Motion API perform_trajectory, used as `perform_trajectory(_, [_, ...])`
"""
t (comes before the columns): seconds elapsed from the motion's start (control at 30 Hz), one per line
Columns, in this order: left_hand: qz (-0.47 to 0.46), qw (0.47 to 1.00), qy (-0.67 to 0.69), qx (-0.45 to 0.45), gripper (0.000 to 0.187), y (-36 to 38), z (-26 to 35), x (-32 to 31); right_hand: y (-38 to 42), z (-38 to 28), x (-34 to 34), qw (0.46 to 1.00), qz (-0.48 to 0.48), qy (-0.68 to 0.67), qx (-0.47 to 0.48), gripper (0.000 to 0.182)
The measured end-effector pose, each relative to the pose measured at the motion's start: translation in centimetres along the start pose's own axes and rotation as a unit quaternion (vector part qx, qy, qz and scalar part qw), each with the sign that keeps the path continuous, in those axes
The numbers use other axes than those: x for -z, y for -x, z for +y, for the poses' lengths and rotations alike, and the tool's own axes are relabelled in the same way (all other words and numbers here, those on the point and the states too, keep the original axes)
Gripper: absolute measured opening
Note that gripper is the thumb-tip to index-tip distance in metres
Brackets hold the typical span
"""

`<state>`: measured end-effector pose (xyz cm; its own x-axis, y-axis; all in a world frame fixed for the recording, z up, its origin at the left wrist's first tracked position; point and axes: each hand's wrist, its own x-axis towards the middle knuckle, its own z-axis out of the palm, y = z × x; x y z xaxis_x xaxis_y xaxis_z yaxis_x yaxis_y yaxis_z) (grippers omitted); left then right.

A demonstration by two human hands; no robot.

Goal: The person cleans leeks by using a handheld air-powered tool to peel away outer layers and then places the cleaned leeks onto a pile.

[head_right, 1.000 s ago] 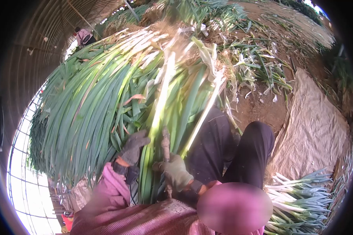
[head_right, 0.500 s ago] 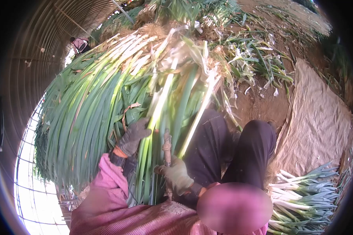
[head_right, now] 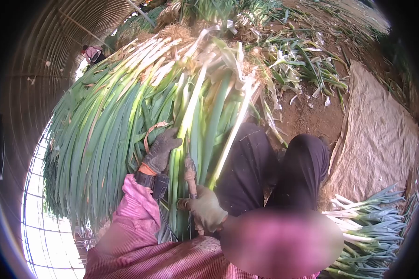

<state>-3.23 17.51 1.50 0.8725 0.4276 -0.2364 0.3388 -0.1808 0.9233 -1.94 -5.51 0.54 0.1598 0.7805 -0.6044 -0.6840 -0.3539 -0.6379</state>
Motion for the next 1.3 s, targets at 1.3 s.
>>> perform_trajectory(1.3, [0.152, 0.947, -0.280, 0.046, 0.047, 16.8, -4.7, -5.3, -4.6, 0.9, -0.9, 0.991, 0.046, -0.059, 0.114, 0.034])
